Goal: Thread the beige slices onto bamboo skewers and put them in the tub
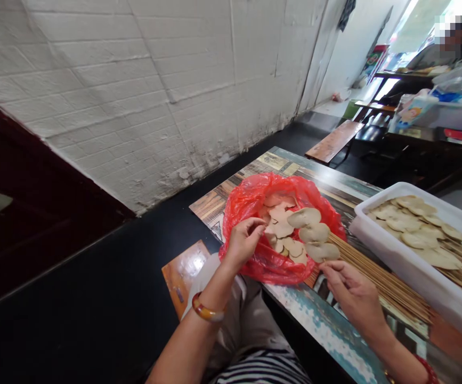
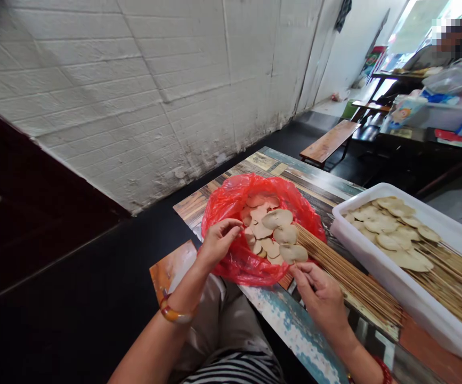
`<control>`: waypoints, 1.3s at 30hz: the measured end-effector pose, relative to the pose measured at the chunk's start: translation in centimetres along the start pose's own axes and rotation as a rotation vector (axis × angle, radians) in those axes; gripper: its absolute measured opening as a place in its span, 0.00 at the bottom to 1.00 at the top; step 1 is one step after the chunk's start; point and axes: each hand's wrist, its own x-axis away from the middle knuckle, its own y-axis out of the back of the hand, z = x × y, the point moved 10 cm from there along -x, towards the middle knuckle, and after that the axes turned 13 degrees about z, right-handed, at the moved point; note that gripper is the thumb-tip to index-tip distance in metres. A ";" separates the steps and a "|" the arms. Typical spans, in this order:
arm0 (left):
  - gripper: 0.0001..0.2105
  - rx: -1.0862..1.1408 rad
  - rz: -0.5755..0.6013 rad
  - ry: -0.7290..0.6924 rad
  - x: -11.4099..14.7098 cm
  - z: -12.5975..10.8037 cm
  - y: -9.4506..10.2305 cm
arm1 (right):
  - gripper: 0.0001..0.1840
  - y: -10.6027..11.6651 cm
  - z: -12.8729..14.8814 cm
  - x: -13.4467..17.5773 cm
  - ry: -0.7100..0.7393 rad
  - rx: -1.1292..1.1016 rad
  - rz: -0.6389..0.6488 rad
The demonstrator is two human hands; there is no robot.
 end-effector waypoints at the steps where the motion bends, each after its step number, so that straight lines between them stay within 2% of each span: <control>1: 0.08 -0.117 0.030 -0.026 0.1 -0.4 -0.4 | 0.15 -0.8 -0.5 0.0 0.006 -0.004 0.058; 4: 0.08 -0.392 0.104 -0.074 0.2 -1.1 -2.0 | 0.14 -2.0 -2.3 0.2 0.011 -0.026 0.146; 10: 0.09 -0.729 0.163 -0.081 -0.6 -1.4 -4.1 | 0.13 -1.8 -4.0 0.0 -0.027 -0.140 0.145; 14: 0.09 -0.802 0.172 -0.095 -0.8 -1.4 -4.3 | 0.14 -1.8 -3.7 0.1 -0.037 -0.205 0.169; 19: 0.07 -0.771 0.181 -0.132 -0.8 -2.1 -3.8 | 0.15 -1.8 -3.7 0.0 -0.047 -0.311 0.177; 23: 0.04 -0.568 0.185 -0.188 -1.6 -3.6 -3.2 | 0.15 -1.7 -3.9 -0.1 -0.029 -0.299 0.164; 25: 0.02 -0.346 0.136 -0.155 -2.3 -3.7 -2.4 | 0.14 -1.5 -3.8 0.0 -0.004 -0.256 0.149; 27: 0.03 -0.036 0.096 -0.065 -2.9 -2.9 -2.0 | 0.14 -1.1 -3.6 0.1 0.012 -0.219 0.131; 30: 0.09 0.425 0.109 0.089 -3.1 -1.1 -3.6 | 0.15 -0.8 -3.5 0.2 0.012 -0.188 0.110; 32: 0.12 0.609 0.113 0.147 -3.0 -0.3 -5.1 | 0.15 -0.8 -3.5 0.2 0.008 -0.190 0.110; 36: 0.15 0.770 0.086 0.166 -2.9 0.9 -7.0 | 0.14 -1.2 -3.6 0.2 -0.014 -0.233 0.130; 39: 0.15 0.856 0.063 0.151 -2.9 2.0 -7.5 | 0.14 -1.6 -3.8 0.3 -0.035 -0.255 0.155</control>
